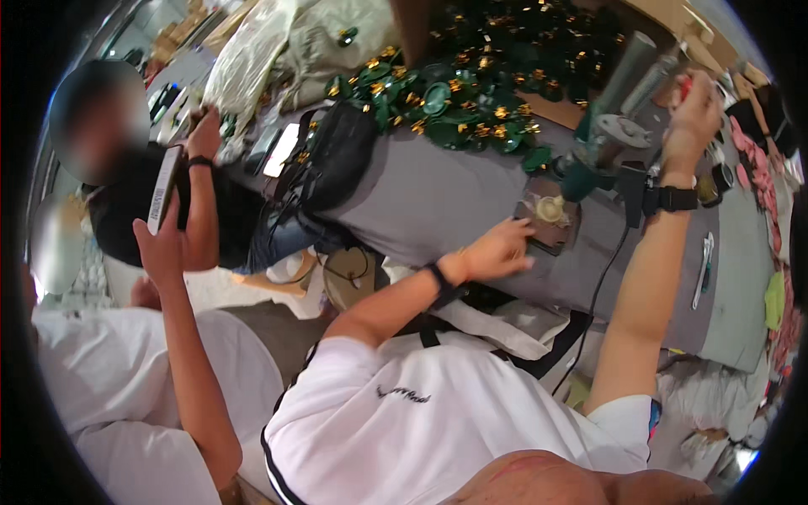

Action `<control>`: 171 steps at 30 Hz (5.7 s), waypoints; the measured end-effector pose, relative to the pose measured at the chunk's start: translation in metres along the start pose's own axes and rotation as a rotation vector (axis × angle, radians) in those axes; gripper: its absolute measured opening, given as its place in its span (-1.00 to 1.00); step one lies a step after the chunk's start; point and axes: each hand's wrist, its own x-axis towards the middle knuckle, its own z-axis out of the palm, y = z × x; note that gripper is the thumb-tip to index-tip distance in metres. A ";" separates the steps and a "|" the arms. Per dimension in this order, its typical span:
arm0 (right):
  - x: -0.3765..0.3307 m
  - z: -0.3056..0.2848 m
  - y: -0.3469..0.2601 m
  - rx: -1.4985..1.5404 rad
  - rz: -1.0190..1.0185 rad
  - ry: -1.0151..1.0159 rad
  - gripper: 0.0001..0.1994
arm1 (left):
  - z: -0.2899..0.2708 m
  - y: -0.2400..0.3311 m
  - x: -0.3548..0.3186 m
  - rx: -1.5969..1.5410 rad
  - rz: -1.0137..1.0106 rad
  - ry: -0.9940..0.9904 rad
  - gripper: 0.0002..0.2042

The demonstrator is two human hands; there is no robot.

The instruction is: Operating a manual press machine to assemble green plastic and gold-colored components.

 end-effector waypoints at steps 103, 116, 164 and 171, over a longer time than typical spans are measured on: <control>-0.082 -0.029 -0.078 -0.292 -0.086 -0.041 -0.69 | 0.039 -0.059 0.087 -0.041 -0.014 0.290 -0.67; 0.007 0.000 -0.002 -0.082 0.080 0.118 -0.76 | -0.048 -0.056 -0.018 0.262 -0.150 0.450 -0.41; -0.103 -0.047 -0.077 -0.687 -0.486 -0.169 -0.60 | 0.035 -0.058 0.087 -0.039 -0.029 0.301 -0.61; -0.001 0.004 -0.004 -0.073 0.064 -0.025 -0.65 | 0.024 -0.028 0.021 0.158 0.043 0.084 -0.54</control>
